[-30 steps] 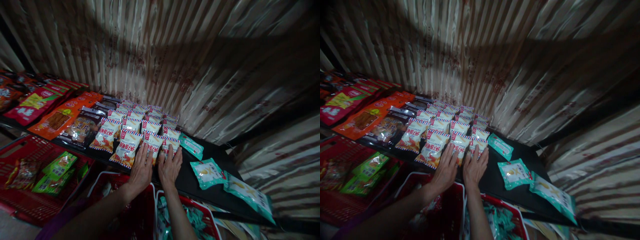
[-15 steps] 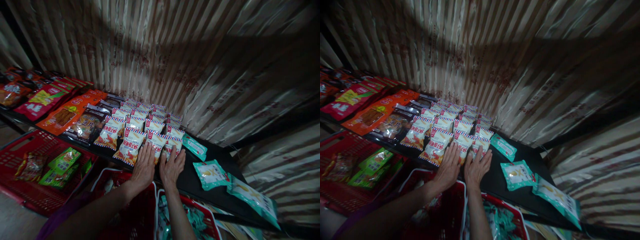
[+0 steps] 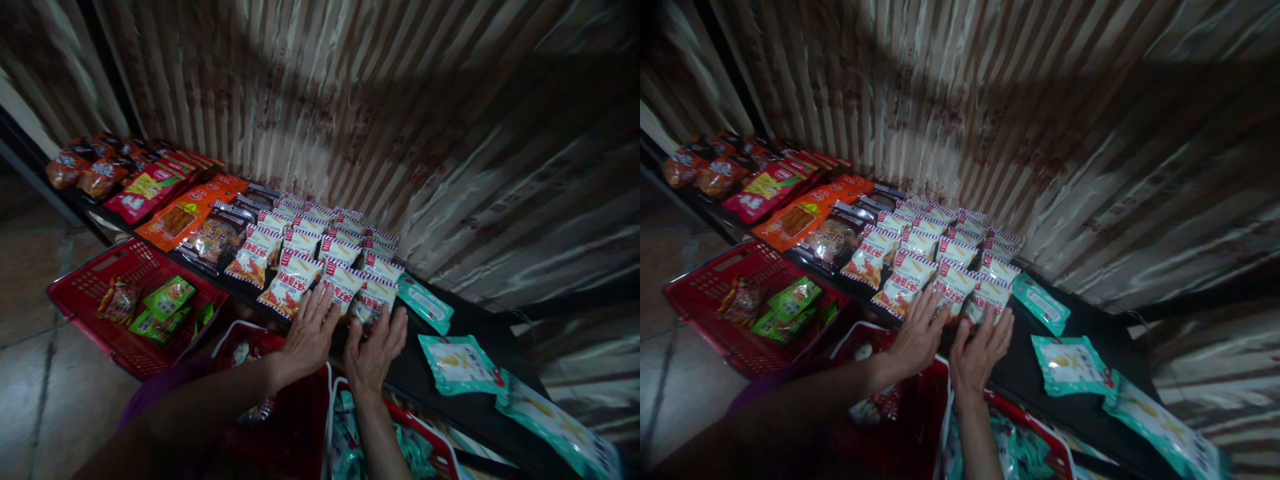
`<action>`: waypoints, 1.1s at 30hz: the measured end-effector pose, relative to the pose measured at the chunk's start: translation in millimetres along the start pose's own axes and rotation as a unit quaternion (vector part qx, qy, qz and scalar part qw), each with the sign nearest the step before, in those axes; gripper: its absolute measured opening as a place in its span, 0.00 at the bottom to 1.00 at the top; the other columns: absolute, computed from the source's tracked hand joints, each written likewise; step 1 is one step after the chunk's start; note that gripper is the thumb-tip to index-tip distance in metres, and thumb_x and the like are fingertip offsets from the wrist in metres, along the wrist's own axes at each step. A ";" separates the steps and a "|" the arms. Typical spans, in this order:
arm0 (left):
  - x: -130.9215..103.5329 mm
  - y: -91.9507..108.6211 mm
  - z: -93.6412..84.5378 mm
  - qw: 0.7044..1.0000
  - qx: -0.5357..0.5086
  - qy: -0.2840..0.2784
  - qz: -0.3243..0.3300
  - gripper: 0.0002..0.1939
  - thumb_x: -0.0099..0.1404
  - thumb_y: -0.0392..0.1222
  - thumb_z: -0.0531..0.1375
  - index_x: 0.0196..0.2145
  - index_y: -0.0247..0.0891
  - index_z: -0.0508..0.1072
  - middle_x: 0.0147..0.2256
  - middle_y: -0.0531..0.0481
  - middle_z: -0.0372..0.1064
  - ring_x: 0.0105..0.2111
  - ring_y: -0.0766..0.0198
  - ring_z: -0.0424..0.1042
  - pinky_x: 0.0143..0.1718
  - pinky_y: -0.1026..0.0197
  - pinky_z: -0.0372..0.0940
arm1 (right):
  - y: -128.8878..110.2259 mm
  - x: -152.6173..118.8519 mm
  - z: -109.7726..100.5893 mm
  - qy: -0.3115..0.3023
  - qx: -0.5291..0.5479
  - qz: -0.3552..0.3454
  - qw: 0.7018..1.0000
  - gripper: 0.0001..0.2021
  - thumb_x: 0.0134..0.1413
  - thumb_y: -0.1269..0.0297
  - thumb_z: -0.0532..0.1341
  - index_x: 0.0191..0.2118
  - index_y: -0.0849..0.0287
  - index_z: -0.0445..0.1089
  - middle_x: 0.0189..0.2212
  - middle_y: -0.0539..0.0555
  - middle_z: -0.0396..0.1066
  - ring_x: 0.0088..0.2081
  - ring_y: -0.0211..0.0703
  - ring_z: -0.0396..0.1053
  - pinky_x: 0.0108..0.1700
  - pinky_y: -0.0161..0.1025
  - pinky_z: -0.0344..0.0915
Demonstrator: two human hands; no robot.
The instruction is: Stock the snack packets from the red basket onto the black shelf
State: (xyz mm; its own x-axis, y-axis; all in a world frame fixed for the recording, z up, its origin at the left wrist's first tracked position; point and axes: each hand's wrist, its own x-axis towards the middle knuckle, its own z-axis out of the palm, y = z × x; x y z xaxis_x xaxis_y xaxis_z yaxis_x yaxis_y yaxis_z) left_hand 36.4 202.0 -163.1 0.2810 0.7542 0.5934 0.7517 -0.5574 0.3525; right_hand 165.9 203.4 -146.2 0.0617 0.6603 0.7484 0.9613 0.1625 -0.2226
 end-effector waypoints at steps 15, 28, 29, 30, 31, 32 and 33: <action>-31.1 -40.8 -55.2 0.993 0.043 0.013 -0.109 0.32 0.59 0.33 0.58 0.60 0.46 0.57 0.67 0.43 0.26 0.65 0.42 0.33 0.59 0.36 0.50 | -81.1 96.8 37.9 -0.251 -0.010 -0.189 0.949 0.23 0.62 0.59 0.49 0.59 0.61 0.58 0.50 0.62 0.69 0.59 0.54 0.54 0.60 0.58 0.44; -19.9 -53.0 -43.2 0.986 0.091 0.033 -0.137 0.29 0.61 0.28 0.54 0.59 0.41 0.58 0.66 0.38 0.40 0.63 0.45 0.48 0.53 0.44 0.62 | -88.2 121.7 57.3 -0.267 0.042 -0.218 0.938 0.22 0.59 0.60 0.53 0.57 0.65 0.62 0.38 0.62 0.68 0.43 0.51 0.64 0.48 0.47 0.61; -18.0 -54.0 -42.9 0.985 0.091 0.039 -0.139 0.29 0.60 0.28 0.53 0.59 0.41 0.58 0.66 0.38 0.40 0.63 0.46 0.47 0.53 0.44 0.62 | -89.1 122.8 58.9 -0.258 0.050 -0.213 0.941 0.22 0.59 0.60 0.53 0.56 0.65 0.63 0.39 0.62 0.68 0.43 0.51 0.64 0.48 0.47 0.61; -16.1 -55.1 -42.6 0.985 0.091 0.045 -0.140 0.29 0.60 0.27 0.53 0.58 0.41 0.59 0.66 0.38 0.40 0.64 0.47 0.47 0.54 0.44 0.61 | -90.2 123.8 60.6 -0.250 0.055 -0.208 0.944 0.21 0.60 0.60 0.53 0.56 0.64 0.63 0.39 0.62 0.68 0.44 0.51 0.63 0.48 0.47 0.62; -14.2 -56.1 -42.3 0.985 0.088 0.051 -0.140 0.28 0.60 0.27 0.53 0.58 0.39 0.59 0.66 0.38 0.40 0.64 0.47 0.46 0.55 0.44 0.60 | -91.2 124.9 62.1 -0.245 0.055 -0.203 0.946 0.21 0.60 0.60 0.53 0.56 0.63 0.63 0.39 0.62 0.68 0.44 0.51 0.63 0.48 0.48 0.62; -12.6 -57.0 -42.0 0.986 0.084 0.055 -0.136 0.28 0.59 0.27 0.53 0.58 0.38 0.59 0.65 0.37 0.40 0.64 0.47 0.45 0.56 0.44 0.59 | -92.1 125.9 63.6 -0.243 0.052 -0.199 0.948 0.21 0.60 0.60 0.52 0.56 0.63 0.63 0.39 0.62 0.68 0.44 0.51 0.63 0.48 0.48 0.62; -11.4 -57.7 -41.7 0.986 0.080 0.059 -0.132 0.29 0.59 0.26 0.53 0.58 0.36 0.59 0.65 0.36 0.40 0.64 0.47 0.45 0.56 0.43 0.58 | -92.7 126.9 64.9 -0.245 0.048 -0.195 0.949 0.20 0.60 0.60 0.52 0.56 0.62 0.64 0.39 0.61 0.68 0.44 0.51 0.63 0.48 0.48 0.62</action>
State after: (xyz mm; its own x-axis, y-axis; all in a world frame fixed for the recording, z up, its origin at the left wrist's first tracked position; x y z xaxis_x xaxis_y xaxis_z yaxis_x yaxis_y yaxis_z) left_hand -35.0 211.2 -160.0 -0.0012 0.8155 0.5787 0.8764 -0.2779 0.3934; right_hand 67.2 319.7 -71.2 -0.4489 0.7933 0.4112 0.8550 0.5151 -0.0604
